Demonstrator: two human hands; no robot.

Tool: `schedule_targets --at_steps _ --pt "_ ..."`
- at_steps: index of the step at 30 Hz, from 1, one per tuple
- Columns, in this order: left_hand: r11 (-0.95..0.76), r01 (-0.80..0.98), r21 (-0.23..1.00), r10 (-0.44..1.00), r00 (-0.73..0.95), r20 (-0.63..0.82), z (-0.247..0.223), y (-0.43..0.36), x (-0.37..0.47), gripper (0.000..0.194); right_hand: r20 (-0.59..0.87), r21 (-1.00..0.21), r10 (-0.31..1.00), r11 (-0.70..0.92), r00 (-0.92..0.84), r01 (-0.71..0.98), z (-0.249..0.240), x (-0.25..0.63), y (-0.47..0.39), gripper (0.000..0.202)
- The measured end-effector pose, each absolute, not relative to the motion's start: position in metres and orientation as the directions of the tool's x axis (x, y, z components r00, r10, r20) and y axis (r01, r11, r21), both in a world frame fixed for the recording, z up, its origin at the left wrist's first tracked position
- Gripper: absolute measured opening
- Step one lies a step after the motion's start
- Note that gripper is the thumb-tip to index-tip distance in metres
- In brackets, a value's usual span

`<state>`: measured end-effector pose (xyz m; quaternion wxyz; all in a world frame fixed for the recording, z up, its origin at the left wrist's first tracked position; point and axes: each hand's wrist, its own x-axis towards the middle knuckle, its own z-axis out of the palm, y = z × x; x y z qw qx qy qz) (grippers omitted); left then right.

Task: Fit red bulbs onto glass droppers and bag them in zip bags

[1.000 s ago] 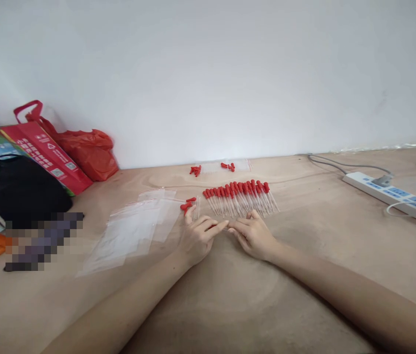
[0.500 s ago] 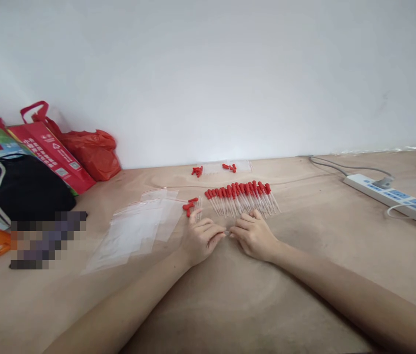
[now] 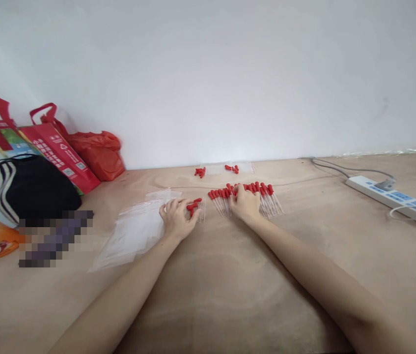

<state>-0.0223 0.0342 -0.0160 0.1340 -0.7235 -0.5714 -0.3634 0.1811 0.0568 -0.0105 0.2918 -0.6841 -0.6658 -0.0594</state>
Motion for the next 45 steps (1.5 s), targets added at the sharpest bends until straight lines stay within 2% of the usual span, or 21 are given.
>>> schedule_targets --at_steps 4,7,13,17,23,27,33,36,39,42,45 --pt "-0.268 0.934 0.236 0.793 0.075 0.604 -0.015 0.034 -0.022 0.014 0.383 -0.308 0.909 -0.039 0.162 0.951 -0.01 0.172 0.066 0.02" --pt "-0.216 0.946 0.24 0.842 0.056 0.536 -0.013 0.033 -0.02 0.019 0.348 -0.302 0.922 -0.06 0.169 0.951 -0.01 0.172 0.067 0.02" --pt "-0.141 0.965 0.221 0.872 0.015 0.489 -0.008 0.04 -0.02 0.021 0.333 -0.312 0.943 0.097 0.013 0.945 -0.002 0.155 0.053 0.026" --pt "-0.275 0.94 0.201 0.881 0.163 0.444 0.001 0.061 -0.026 0.026 0.221 -0.311 0.971 0.153 -0.086 0.938 0.004 0.126 0.045 0.029" --pt "-0.425 0.885 0.188 0.872 0.345 0.347 0.001 0.091 -0.026 0.024 0.117 -0.343 0.993 0.067 -0.028 0.937 0.01 0.103 0.05 0.028" --pt "-0.459 0.867 0.192 0.85 0.366 0.379 -0.005 0.092 -0.022 0.015 0.069 -0.36 0.997 0.04 -0.016 0.932 0.013 0.101 0.053 0.026" --pt "-0.424 0.871 0.25 0.78 0.211 0.589 0.001 0.087 -0.018 0.017 -0.016 -0.347 0.999 0.022 -0.03 0.938 0.02 0.099 0.054 0.028" --pt "-0.453 0.776 0.439 0.734 0.046 0.677 0.003 0.081 -0.016 0.017 0.019 -0.324 0.999 0.049 -0.045 0.945 0.022 0.107 0.05 0.027" --pt "-0.535 0.566 0.627 0.75 -0.024 0.661 -0.001 0.063 -0.011 0.014 0.149 -0.279 0.983 0.147 -0.109 0.949 0.018 0.134 0.04 0.024" --pt "-0.622 0.434 0.652 0.771 0.192 0.607 -0.007 0.033 -0.003 0.01 0.338 -0.244 0.905 0.348 -0.256 0.905 0.007 0.176 0.03 0.021" --pt "-0.7 0.423 0.576 0.712 0.482 0.511 -0.009 0.005 0.005 0.008 0.503 -0.112 0.758 0.533 -0.415 0.839 -0.008 0.22 0.021 0.021"
